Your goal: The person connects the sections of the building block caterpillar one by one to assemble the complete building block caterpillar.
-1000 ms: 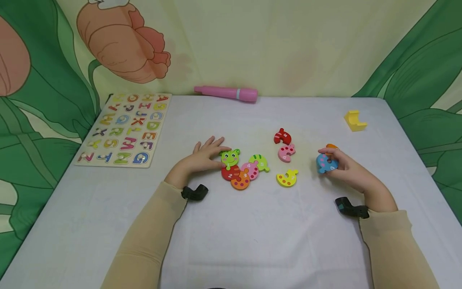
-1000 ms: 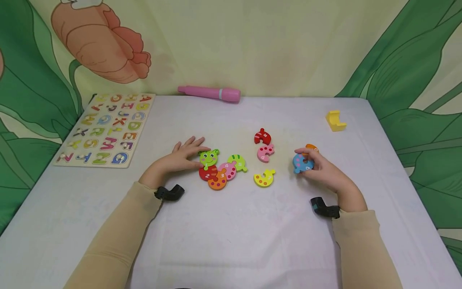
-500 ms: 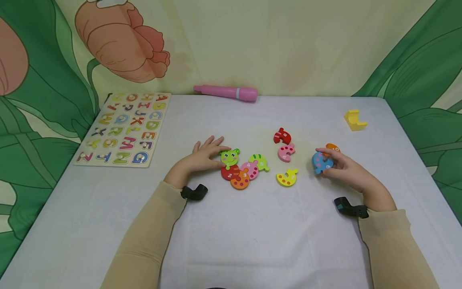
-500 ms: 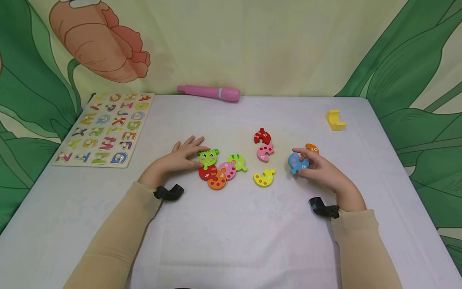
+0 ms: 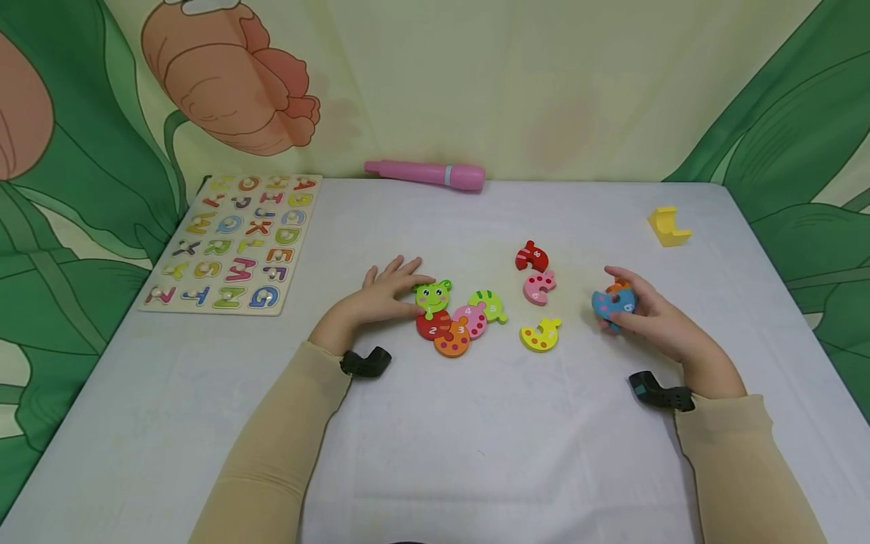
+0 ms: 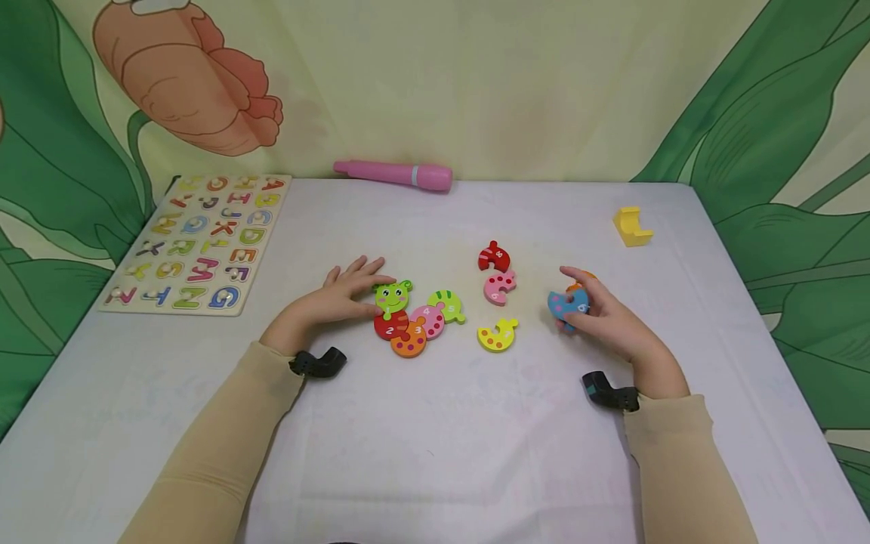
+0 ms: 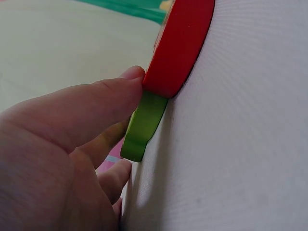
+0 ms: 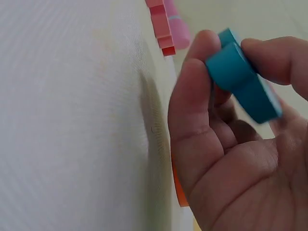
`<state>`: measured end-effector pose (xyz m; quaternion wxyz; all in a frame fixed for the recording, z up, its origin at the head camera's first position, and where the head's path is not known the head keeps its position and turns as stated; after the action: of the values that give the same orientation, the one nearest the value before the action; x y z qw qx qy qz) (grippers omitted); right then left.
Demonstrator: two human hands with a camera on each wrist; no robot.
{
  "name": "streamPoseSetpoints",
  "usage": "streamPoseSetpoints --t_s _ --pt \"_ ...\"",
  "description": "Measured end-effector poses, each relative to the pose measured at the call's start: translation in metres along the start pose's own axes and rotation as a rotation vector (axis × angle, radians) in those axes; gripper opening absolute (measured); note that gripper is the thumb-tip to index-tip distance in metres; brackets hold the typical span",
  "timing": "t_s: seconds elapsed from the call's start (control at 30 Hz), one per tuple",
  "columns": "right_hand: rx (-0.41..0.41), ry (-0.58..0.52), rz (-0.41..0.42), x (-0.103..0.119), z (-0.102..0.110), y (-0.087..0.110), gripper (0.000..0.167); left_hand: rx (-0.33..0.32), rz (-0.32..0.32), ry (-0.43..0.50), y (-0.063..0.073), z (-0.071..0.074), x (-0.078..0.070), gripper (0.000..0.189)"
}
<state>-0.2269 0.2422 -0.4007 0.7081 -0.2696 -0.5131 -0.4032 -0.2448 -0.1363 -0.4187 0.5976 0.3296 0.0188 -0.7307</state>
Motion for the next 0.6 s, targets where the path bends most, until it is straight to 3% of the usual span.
streamPoseSetpoints --t_s 0.1,0.33,0.6 --pt "-0.019 -0.001 -0.003 0.001 0.001 -0.001 0.065 -0.001 0.001 0.001 0.000 0.000 0.000 0.057" --pt "-0.047 0.074 0.029 0.008 -0.002 -0.003 0.048 -0.004 0.009 -0.003 -0.002 -0.001 0.001 0.057" --pt "-0.002 0.139 -0.046 0.018 -0.020 -0.011 0.059 -0.009 0.012 0.001 -0.002 -0.001 0.002 0.057"
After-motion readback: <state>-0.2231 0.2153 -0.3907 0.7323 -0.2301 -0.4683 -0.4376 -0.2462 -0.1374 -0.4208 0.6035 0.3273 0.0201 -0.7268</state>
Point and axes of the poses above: each hand's wrist, its own y-axis away from the middle knuckle, its own z-axis out of the back of the hand, x = y × z, the point moved 5 cm from there along -y, towards the middle knuckle, and after that the axes turned 9 degrees about z, right-handed, at the moved point
